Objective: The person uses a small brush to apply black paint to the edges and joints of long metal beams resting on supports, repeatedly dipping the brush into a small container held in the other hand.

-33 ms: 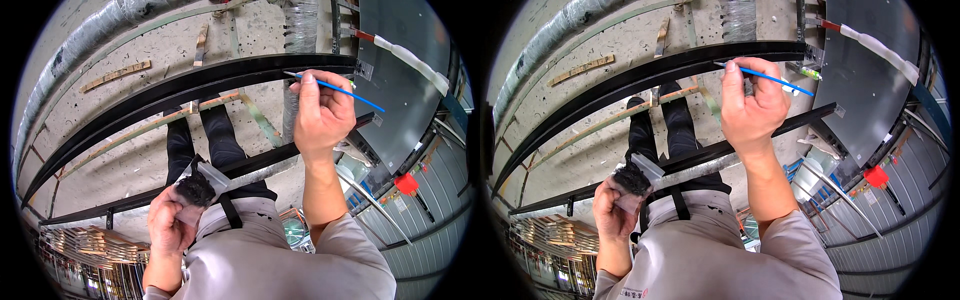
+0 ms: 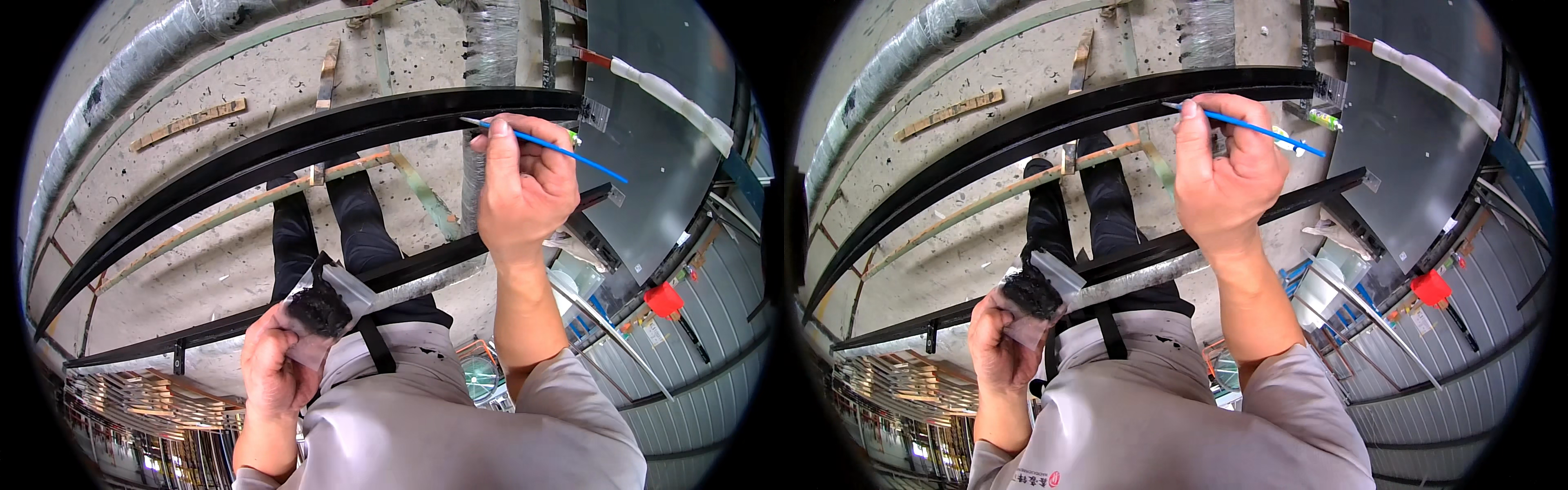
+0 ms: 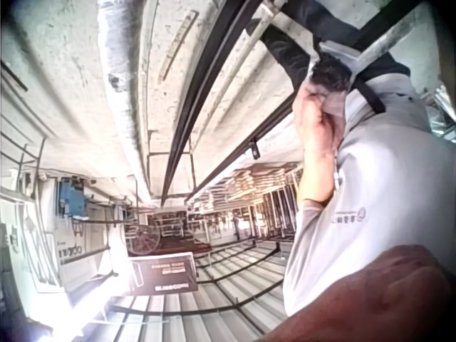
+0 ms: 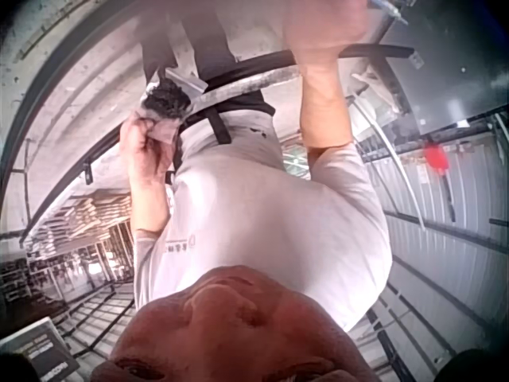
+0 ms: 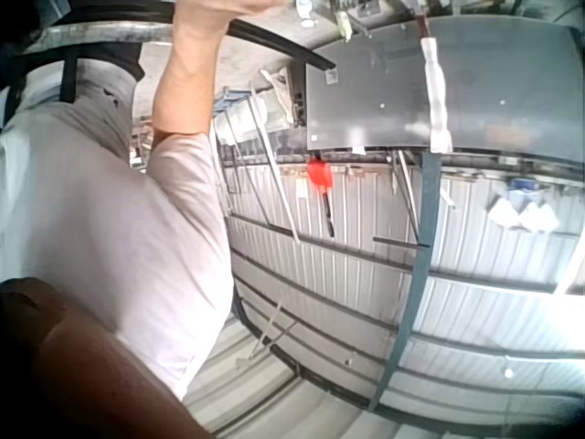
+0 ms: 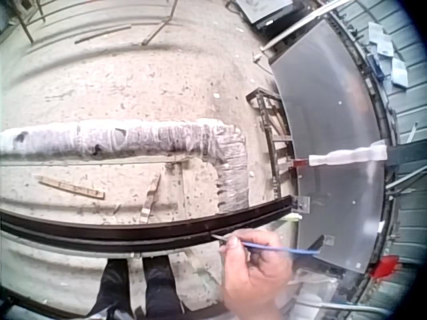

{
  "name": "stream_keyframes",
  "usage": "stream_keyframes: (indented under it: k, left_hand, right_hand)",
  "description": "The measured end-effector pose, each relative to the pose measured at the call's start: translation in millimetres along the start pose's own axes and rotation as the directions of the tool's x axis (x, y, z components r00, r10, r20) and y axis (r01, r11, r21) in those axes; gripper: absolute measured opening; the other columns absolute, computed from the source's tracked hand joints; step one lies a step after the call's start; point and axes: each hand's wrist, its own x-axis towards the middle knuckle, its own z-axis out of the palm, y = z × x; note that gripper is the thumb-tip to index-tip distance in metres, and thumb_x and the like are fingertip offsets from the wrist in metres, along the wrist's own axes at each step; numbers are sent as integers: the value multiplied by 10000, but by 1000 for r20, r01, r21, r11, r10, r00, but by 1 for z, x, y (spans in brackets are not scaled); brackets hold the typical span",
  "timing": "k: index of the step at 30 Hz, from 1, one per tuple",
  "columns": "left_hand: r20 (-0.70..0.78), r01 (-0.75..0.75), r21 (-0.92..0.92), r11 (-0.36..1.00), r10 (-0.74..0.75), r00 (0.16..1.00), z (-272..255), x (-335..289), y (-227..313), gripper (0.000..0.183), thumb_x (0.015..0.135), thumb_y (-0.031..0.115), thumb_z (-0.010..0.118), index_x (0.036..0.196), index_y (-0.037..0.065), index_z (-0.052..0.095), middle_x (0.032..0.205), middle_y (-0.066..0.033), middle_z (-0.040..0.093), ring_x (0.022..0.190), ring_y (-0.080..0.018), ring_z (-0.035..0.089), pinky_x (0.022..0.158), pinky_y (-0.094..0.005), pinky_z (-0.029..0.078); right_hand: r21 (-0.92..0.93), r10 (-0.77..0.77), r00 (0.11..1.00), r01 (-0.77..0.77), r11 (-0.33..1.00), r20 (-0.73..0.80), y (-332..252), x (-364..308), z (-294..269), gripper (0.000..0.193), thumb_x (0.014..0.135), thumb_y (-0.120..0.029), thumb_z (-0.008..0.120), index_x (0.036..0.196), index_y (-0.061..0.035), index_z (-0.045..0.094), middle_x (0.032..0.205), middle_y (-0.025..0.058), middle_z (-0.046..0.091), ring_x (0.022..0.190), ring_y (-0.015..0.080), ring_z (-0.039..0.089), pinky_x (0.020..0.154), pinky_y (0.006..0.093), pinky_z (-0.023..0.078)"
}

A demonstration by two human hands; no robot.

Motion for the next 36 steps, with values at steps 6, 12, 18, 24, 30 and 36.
stream_keyframes:
  k: [6, 12, 18, 24, 30, 36]
  left_hand:
    - [-8, 2, -9, 1000, -2, 1000, 0, -1, 0, 405, 786, 62, 433, 1107, -144, 567, 1094, -211, 656, 1017, -308, 642, 955, -414, 505]
    - [-91, -8, 57, 998, 13, 996, 5, 0, -1, 370, 764, 90, 445, 1047, -92, 598, 1047, -192, 663, 975, -340, 666, 928, -522, 549]
    - [-48, -14, 45, 999, 16, 999, 0, 0, -1, 379, 764, 89, 451, 1060, -96, 599, 1056, -192, 663, 976, -338, 665, 929, -522, 542]
    - [-45, -9, 25, 1000, 10, 999, -1, -1, 1, 389, 766, 78, 449, 1080, -98, 596, 1072, -196, 663, 992, -337, 661, 946, -527, 531]
    - [-19, 3, -45, 999, -3, 1000, -3, -2, 1, 400, 778, 48, 424, 1096, -145, 572, 1093, -213, 657, 1025, -315, 646, 961, -417, 512]
    - [-33, 8, -44, 999, -9, 999, -4, -3, 2, 396, 777, 44, 424, 1094, -141, 574, 1087, -208, 658, 1020, -309, 647, 960, -419, 511]
  right_hand:
    - [-32, -4, 1000, 4, 999, -12, 0, 0, 0, 64, 933, 14, 638, 983, 37, 607, 851, 85, 684, 721, 109, 674, 634, 209, 529]
    - [-38, -31, 999, 30, 999, -11, 1, 0, 2, 70, 932, 15, 638, 990, 37, 605, 854, 88, 687, 721, 105, 673, 635, 205, 525]
    - [-24, -61, 995, 63, 998, 76, -5, -7, 11, 67, 930, 42, 619, 995, 42, 601, 857, 94, 686, 729, 110, 671, 635, 203, 521]
    - [-17, -84, 993, 86, 996, 78, -5, -7, 15, 72, 930, 41, 621, 999, 43, 601, 857, 94, 686, 728, 112, 672, 632, 200, 521]
    - [28, 8, 1000, -7, 1000, -25, -9, -5, 20, 80, 854, 16, 701, 903, 4, 638, 800, 85, 674, 678, 169, 648, 632, 277, 509]
    - [1, 10, 1000, -9, 1000, -16, -8, -3, 19, 72, 858, 7, 701, 895, 5, 639, 792, 79, 667, 677, 165, 642, 636, 274, 507]
